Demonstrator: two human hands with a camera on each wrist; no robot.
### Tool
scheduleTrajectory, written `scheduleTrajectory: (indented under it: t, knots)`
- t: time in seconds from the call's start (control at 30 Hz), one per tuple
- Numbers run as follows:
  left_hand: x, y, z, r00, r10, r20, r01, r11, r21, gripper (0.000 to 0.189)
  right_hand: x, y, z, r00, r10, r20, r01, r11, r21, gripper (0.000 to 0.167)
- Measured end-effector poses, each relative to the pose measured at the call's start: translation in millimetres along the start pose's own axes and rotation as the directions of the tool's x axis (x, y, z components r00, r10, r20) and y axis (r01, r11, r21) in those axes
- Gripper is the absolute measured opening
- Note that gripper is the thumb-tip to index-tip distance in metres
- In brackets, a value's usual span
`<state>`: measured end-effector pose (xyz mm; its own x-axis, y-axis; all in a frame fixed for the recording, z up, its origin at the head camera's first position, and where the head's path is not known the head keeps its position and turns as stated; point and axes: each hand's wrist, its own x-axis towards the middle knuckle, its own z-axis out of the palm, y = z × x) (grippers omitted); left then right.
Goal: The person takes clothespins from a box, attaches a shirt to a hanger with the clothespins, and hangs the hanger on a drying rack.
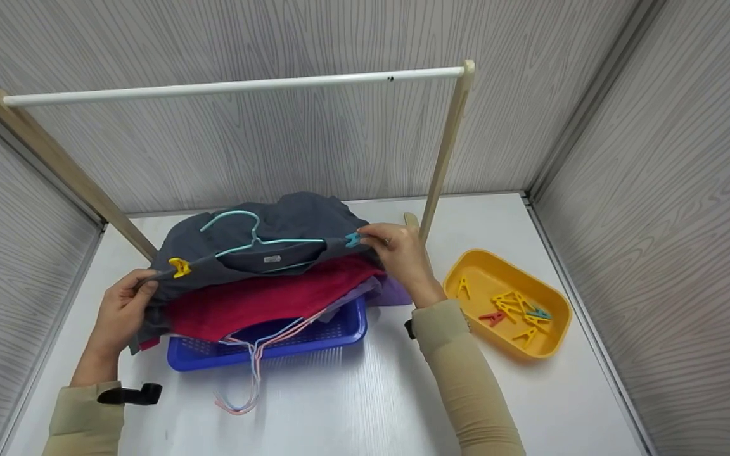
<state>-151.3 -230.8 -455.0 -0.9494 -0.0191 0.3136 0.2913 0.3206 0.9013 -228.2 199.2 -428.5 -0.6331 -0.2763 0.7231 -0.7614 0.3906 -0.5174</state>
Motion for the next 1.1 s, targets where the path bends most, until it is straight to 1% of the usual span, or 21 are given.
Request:
scheduleTrajectory:
  t: [0.07,0.13,0.27,0.33,0.37,0.5,0.6,0.67,0.73,0.8,0.87,0.97,1.03,1.1]
  knots:
    - [0.4,-0.9,0.1,1.000,-0.001,0.000,0.001,1.000,-0.005,0.013,-1.3,3.7,2.0,1.000,0.005,-0.002,-0.005,1.000,-0.002,0.018]
    - [1.0,-3.2,0.0,1.000,0.002,-0.001,-0.002,1.000,-0.014,0.013,-4.5,14.3,5.1,1.000,0.013,-0.003,-0.013,1.000,0.004,0.017]
    - [3.6,-24.5,-1.8,1.000,-0.010,-0.012,0.010,0.999,-0.031,0.014,-10.5,34.8,10.3,0.999,0.035,0.015,-0.035,0.999,0.011,0.015]
    - [4.1,-30.3,-2.9,1.000,-0.016,-0.014,0.016,0.999,-0.039,0.015,-11.6,38.9,11.2,0.999,0.034,0.028,-0.035,0.999,0.015,0.014]
    - [4.1,-30.7,-3.1,1.000,-0.018,-0.015,0.018,0.999,-0.040,0.015,-11.4,38.8,11.5,0.999,0.039,0.036,-0.039,0.999,0.013,0.014]
    - [1.9,-13.4,-3.1,1.000,-0.009,-0.014,0.008,0.998,-0.055,0.014,-11.1,38.9,13.6,0.996,0.058,0.075,-0.060,0.998,0.032,0.017]
    - [0.9,-7.4,-3.0,1.000,0.003,-0.016,-0.004,0.998,-0.058,0.014,-12.0,38.9,15.7,0.991,0.067,0.119,-0.072,0.997,0.037,0.023]
    - [0.5,-6.4,-2.7,1.000,0.009,-0.017,-0.010,0.998,-0.055,0.014,-13.3,38.5,16.3,0.987,0.071,0.142,-0.075,0.997,0.027,0.032]
    - [0.5,-6.6,-2.4,1.000,0.011,-0.020,-0.012,0.998,-0.055,0.014,-15.2,38.8,16.6,0.984,0.080,0.159,-0.084,0.996,0.020,0.045]
    - [0.5,-6.4,-2.3,1.000,0.002,-0.025,-0.003,0.998,-0.060,0.014,-17.8,39.5,16.3,0.979,0.108,0.172,-0.112,0.994,0.015,0.057]
    - [0.5,-6.6,-2.7,0.999,-0.018,-0.032,0.015,0.997,-0.070,0.014,-20.6,40.5,15.6,0.971,0.147,0.188,-0.151,0.989,0.007,0.065]
    - [0.4,-8.0,-3.1,0.998,-0.042,-0.039,0.039,0.996,-0.076,0.014,-25.3,41.9,14.7,0.957,0.206,0.206,-0.207,0.978,-0.016,0.065]
    - [0.6,-8.7,-3.1,0.998,-0.053,-0.045,0.049,0.996,-0.077,0.014,-28.4,42.9,14.5,0.948,0.234,0.215,-0.230,0.972,-0.043,0.059]
    - [1.1,-9.4,-2.5,0.998,-0.051,-0.044,0.048,0.996,-0.072,0.014,-31.2,44.3,14.8,0.942,0.256,0.216,-0.248,0.967,-0.067,0.052]
